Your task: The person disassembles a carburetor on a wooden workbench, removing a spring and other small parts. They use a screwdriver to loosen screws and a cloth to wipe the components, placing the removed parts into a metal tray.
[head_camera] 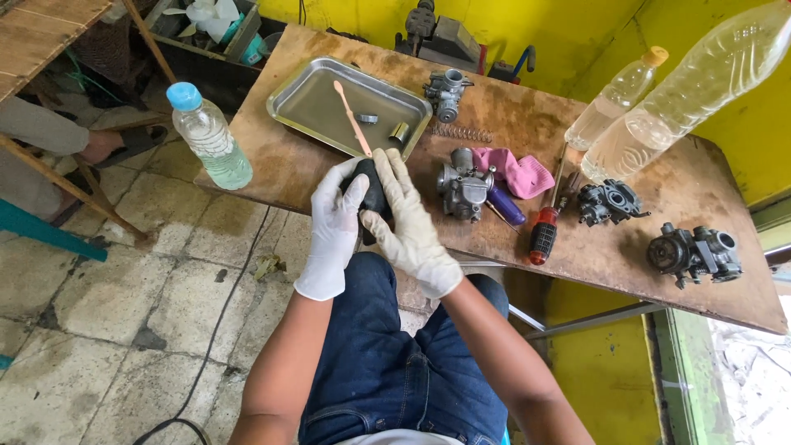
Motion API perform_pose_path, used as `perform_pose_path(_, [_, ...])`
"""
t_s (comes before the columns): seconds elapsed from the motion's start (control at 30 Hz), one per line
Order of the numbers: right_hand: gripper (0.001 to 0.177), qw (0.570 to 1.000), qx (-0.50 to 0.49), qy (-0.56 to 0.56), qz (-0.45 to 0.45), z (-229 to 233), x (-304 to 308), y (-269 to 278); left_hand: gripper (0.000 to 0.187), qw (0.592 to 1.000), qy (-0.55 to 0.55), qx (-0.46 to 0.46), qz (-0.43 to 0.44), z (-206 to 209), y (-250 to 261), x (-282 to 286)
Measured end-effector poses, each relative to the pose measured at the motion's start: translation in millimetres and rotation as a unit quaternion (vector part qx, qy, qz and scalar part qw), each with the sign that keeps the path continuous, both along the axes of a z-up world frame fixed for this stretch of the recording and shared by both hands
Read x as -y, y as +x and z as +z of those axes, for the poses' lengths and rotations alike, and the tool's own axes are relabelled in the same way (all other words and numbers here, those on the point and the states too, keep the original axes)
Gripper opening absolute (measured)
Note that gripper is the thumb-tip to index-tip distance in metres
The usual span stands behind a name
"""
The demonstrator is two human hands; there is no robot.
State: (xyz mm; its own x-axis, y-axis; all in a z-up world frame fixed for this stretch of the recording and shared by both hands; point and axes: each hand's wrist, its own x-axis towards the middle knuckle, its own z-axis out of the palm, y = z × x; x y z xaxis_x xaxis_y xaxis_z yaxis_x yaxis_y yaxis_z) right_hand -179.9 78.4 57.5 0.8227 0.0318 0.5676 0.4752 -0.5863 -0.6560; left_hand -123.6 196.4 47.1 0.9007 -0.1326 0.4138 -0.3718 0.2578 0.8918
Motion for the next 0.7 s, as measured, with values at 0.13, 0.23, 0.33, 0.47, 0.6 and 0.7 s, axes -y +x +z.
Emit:
perform_pose_path(0.13, [0.072,0.998,-0.033,0.058,-0.011,-20.7,-14.8,16.8,0.04,0.991,-0.081,-0.092,-0.06,-4.2,-3.4,2.6])
perform_pose_path(0.23, [0.062,0.991,-0.017,0.105,-0.082,-29.9,-14.7,27.4,0.06,0.984,-0.081,-0.1,-0.127,-11.3,-5.3,3.4])
perform_pose_path(0.33, [0.056,0.983,0.039,0.159,-0.086,-26.5,-11.2,37.3,0.068,0.983,-0.049,-0.072,-0.164,8.3,-14.1,-5.0])
perform_pose_path(0.47, [0.035,0.962,0.037,0.249,-0.101,-21.2,-2.7,54.8,0.079,0.976,-0.009,0.007,-0.219,14.9,-22.7,-10.1])
perform_pose_path(0.6, [0.033,0.952,0.035,0.257,-0.16,-22.5,18.4,60.7,0.064,0.973,-0.062,-0.101,-0.199,-2.9,-32.5,-3.3])
perform_pose_path(0.7, [0.036,0.964,0.09,0.195,-0.159,3.3,3.1,27.0,0.07,0.968,-0.118,-0.152,-0.161,-6.8,-13.2,1.9])
